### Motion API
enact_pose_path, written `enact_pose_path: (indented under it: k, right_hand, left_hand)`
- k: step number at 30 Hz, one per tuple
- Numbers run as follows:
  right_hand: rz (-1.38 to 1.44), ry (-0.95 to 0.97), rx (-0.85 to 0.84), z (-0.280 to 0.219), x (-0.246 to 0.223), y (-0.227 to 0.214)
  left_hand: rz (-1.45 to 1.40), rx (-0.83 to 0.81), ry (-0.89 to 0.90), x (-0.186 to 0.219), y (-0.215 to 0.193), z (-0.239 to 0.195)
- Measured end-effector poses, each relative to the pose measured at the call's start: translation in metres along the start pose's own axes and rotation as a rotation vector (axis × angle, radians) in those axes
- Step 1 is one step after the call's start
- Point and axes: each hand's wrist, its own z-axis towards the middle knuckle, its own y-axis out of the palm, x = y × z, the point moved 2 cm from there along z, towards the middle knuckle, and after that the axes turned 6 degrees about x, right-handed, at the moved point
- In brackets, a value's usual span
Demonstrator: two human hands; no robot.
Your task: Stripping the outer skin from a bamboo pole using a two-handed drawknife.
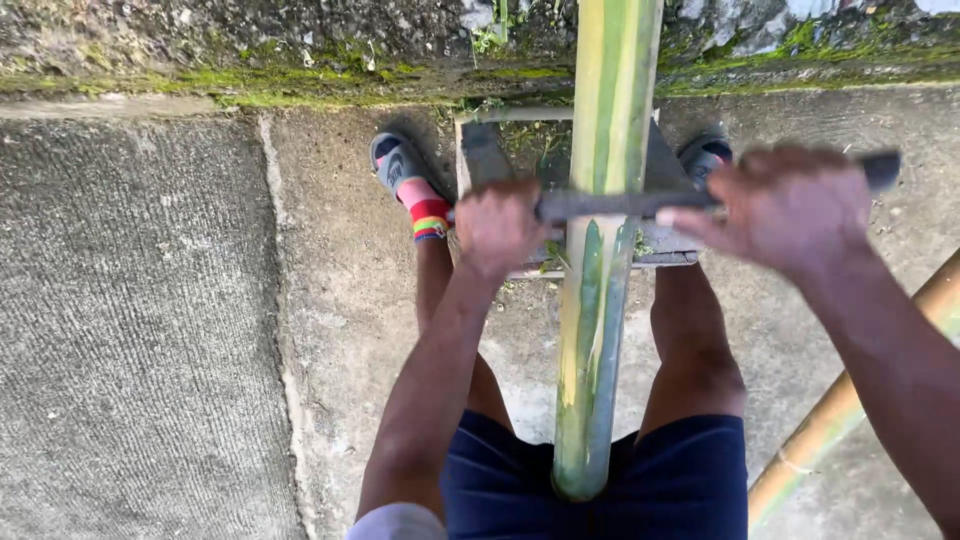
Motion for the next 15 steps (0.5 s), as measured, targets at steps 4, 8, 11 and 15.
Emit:
enact_pose_path:
  k: [4,8,11,15]
  right_hand:
    - [-0.059,-0.16,0.433,-0.029,-0.008,0.021]
    - [-0.027,-0.067,0.49,-0.037,-0.016,0.02]
    - [-0.042,0.007,0.546,-0.037,-0.016,0.021]
    - [0.093,-0.024,0.617,-0.043,-0.027,0.012]
  left_hand:
    - [-0.066,0.064,0.023,0.009,-0.016,0.005]
    - [-0.018,-0.043,0.082,-0.007,-0.005,0.019]
    - [-0.047,0.082,0.19,-0.007,-0.009,0.021]
    - [0.048,0.526,0.372,-0.025,0.01,0.016]
